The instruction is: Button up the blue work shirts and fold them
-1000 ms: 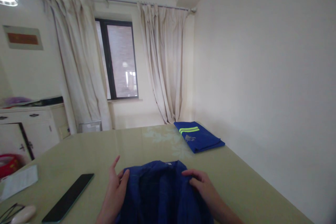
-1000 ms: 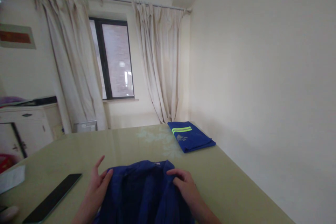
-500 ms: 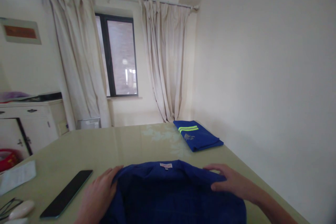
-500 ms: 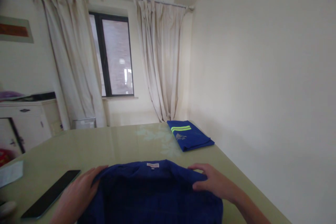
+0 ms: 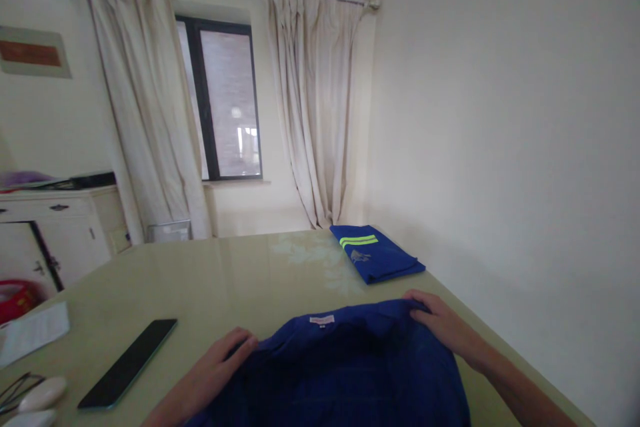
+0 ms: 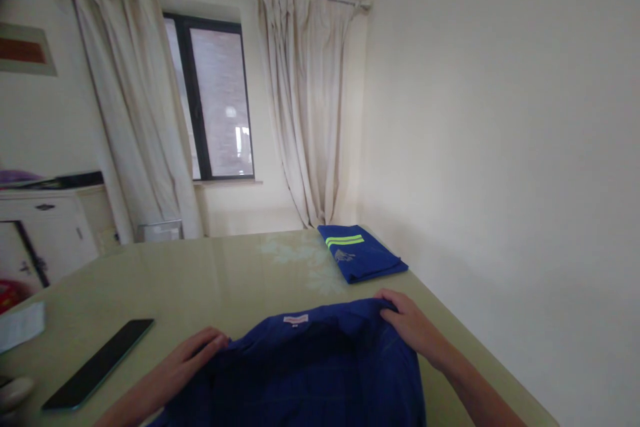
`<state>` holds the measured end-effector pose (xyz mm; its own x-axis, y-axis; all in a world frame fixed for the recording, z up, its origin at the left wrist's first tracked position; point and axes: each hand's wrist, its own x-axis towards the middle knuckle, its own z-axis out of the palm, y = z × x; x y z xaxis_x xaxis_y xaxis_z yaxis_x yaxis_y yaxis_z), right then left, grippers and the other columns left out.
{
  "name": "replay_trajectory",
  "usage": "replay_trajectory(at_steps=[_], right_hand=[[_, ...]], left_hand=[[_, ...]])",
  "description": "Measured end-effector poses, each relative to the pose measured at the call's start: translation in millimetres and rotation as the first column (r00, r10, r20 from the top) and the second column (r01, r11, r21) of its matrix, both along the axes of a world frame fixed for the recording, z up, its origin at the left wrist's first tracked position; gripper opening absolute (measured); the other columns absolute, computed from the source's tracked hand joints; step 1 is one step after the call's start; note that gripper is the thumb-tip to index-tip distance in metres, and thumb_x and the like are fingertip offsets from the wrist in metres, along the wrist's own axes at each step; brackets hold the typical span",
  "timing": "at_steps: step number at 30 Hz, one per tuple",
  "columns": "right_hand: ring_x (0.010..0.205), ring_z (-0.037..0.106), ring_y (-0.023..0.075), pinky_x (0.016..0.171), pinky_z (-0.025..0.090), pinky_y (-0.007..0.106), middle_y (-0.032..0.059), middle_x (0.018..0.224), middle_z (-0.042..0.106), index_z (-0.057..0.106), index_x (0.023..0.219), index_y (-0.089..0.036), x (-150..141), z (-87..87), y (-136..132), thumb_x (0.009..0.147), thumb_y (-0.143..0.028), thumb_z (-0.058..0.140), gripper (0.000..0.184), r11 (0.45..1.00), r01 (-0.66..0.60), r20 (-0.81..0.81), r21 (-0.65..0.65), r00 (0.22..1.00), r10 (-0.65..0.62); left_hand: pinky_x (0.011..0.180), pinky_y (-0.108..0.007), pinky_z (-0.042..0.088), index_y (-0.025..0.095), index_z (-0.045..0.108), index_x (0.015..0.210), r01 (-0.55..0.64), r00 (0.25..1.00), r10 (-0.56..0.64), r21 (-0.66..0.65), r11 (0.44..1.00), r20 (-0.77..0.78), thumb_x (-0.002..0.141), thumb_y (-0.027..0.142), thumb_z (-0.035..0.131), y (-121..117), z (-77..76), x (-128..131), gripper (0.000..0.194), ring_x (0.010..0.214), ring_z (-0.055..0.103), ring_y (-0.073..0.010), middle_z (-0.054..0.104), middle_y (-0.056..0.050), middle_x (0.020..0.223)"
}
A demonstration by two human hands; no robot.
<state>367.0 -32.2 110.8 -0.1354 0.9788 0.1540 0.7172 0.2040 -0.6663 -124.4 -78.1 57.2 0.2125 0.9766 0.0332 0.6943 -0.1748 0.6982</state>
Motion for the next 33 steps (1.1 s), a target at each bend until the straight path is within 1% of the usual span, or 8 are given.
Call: replay_trajectory(at_steps=[8,12,15,19,22,27,31,33], right_hand=[[0.105,0.063,0.029,0.098,0.045,0.041,0.0077,0.107,0.074,0.075,0.1,-0.021,-11,-4.3,5,0.085,-0.043,0.055,0.033,0.97,-0.235,0.045,-0.067,0.97,0.238],[0.092,0.065,0.0252,0.087,0.047,0.035,0.0061,0.091,0.072,0.076,0.084,-0.022,-2,16.0,13,0.086,-0.044,0.061,0.027,0.908,-0.391,0.241,-0.151,0.876,0.417],[0.085,0.064,0.0216,0.081,0.047,0.032,0.0061,0.091,0.07,0.074,0.078,-0.022,-6,50.5,38,0.09,-0.043,0.057,0.03,0.934,-0.357,0.315,0.018,0.888,0.334],[0.088,0.065,0.0224,0.085,0.046,0.032,0.0062,0.084,0.073,0.075,0.079,-0.021,-47,101.6,95,0.09,-0.034,0.058,0.024,0.955,-0.051,0.216,0.292,0.976,-0.014],[0.093,0.067,0.0241,0.089,0.048,0.035,0.0105,0.09,0.075,0.076,0.092,-0.018,-89,116.0,135,0.093,-0.034,0.052,0.029,0.9,0.224,-0.081,0.374,0.975,-0.209],[0.113,0.066,0.0213,0.097,0.051,0.036,0.0131,0.135,0.064,0.051,0.144,-0.019,-113,59.0,148,0.095,-0.041,0.049,0.053,0.941,0.181,-0.351,0.287,0.934,-0.072],[0.129,0.056,0.0275,0.114,0.039,0.045,0.012,0.14,0.061,0.059,0.137,-0.021,-93,-35.0,88,0.094,-0.055,0.052,0.056,0.983,-0.056,-0.185,0.173,0.979,0.088],[0.142,0.044,0.0297,0.121,0.03,0.047,0.012,0.152,0.05,0.053,0.145,-0.022,-85,-75.5,47,0.092,-0.064,0.053,0.067,0.991,-0.122,-0.033,0.05,0.992,0.123]], left_hand=[[0.106,-0.032,0.047,0.039,0.069,0.119,0.006,0.99,-0.029,-0.167,0.986,-0.137,0.065,0.02,0.066,-7,-6.3,-1,0.057,0.118,0.064,-0.0241,0.072,0.009,0.124],[0.097,-0.04,0.05,0.03,0.074,0.095,-0.106,0.902,0.16,0.155,0.982,-0.4,0.083,0.03,0.054,-4,10.3,-9,0.024,0.106,0.065,-0.028,0.073,-0.003,0.107],[0.094,-0.053,0.047,0.022,0.071,0.102,-0.298,0.716,0.512,0.456,0.839,-0.475,0.093,0.034,0.04,17,43.4,-17,0.035,0.106,0.062,-0.0356,0.068,-0.014,0.112],[0.09,-0.056,0.05,0.017,0.069,0.103,-0.615,0.732,0.675,0.34,0.712,-0.09,0.096,0.042,0.039,75,93.1,-5,0.039,0.098,0.067,-0.0376,0.07,-0.016,0.092],[0.092,-0.044,0.054,0.017,0.059,0.126,-0.667,0.722,0.537,0.235,0.707,0.436,0.095,0.039,0.044,122,109.8,27,0.04,0.102,0.07,-0.0274,0.072,-0.014,0.107],[0.105,-0.039,0.051,0.027,0.027,0.153,-0.319,0.74,0.072,0.254,0.913,0.669,0.088,0.045,0.061,137,69.2,57,0.075,0.127,0.06,-0.0228,0.05,-0.014,0.151],[0.114,-0.05,0.042,0.019,0.043,0.147,-0.251,0.96,0.2,0.284,0.925,0.196,0.087,0.061,0.053,85,-8.9,18,0.074,0.133,0.055,-0.0314,0.055,-0.015,0.146],[0.116,-0.058,0.036,0.013,0.047,0.146,-0.298,0.937,0.331,0.237,0.925,-0.113,0.08,0.069,0.052,51,-47.8,-8,0.086,0.136,0.051,-0.038,0.056,-0.019,0.145]])
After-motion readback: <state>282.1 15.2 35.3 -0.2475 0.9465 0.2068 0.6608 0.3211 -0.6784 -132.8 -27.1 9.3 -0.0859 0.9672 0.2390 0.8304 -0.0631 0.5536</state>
